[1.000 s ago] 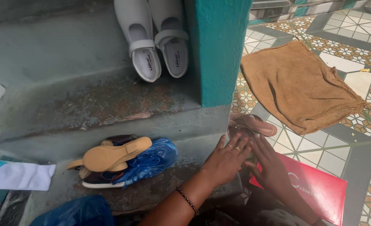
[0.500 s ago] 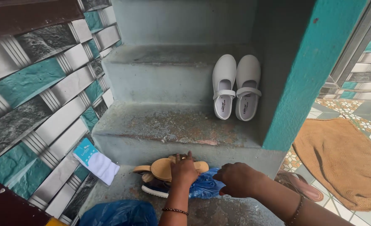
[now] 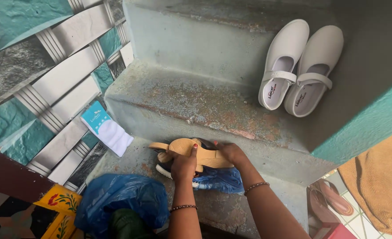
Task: The recorder takes several pairs of shoes out of boxes and plastic bags and arranges them neatly on the stairs.
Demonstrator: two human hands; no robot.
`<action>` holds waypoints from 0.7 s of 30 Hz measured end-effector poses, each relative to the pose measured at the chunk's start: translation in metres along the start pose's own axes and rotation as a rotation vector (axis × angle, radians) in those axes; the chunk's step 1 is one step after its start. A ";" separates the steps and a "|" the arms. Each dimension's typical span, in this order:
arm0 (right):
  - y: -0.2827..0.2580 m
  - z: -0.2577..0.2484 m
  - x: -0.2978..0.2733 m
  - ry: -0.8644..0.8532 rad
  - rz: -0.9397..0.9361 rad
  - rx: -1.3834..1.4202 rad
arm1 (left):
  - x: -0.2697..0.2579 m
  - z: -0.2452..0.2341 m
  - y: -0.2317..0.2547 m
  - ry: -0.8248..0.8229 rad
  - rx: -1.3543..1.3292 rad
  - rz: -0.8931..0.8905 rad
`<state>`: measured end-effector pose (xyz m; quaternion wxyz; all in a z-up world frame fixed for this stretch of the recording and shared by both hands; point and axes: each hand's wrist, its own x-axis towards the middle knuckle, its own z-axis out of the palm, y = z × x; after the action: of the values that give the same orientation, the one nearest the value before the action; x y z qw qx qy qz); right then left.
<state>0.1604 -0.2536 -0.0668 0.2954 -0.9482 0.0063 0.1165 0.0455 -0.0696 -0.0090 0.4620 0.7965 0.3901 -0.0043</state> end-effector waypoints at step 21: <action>-0.163 -0.068 -0.196 0.656 -0.998 0.233 | -0.016 -0.080 0.025 -0.304 -0.824 0.581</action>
<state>-0.0020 -0.1690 0.1225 0.3988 -0.7845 -0.3357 -0.3357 0.0219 -0.0265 0.0610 0.7704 0.6145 0.0511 0.1621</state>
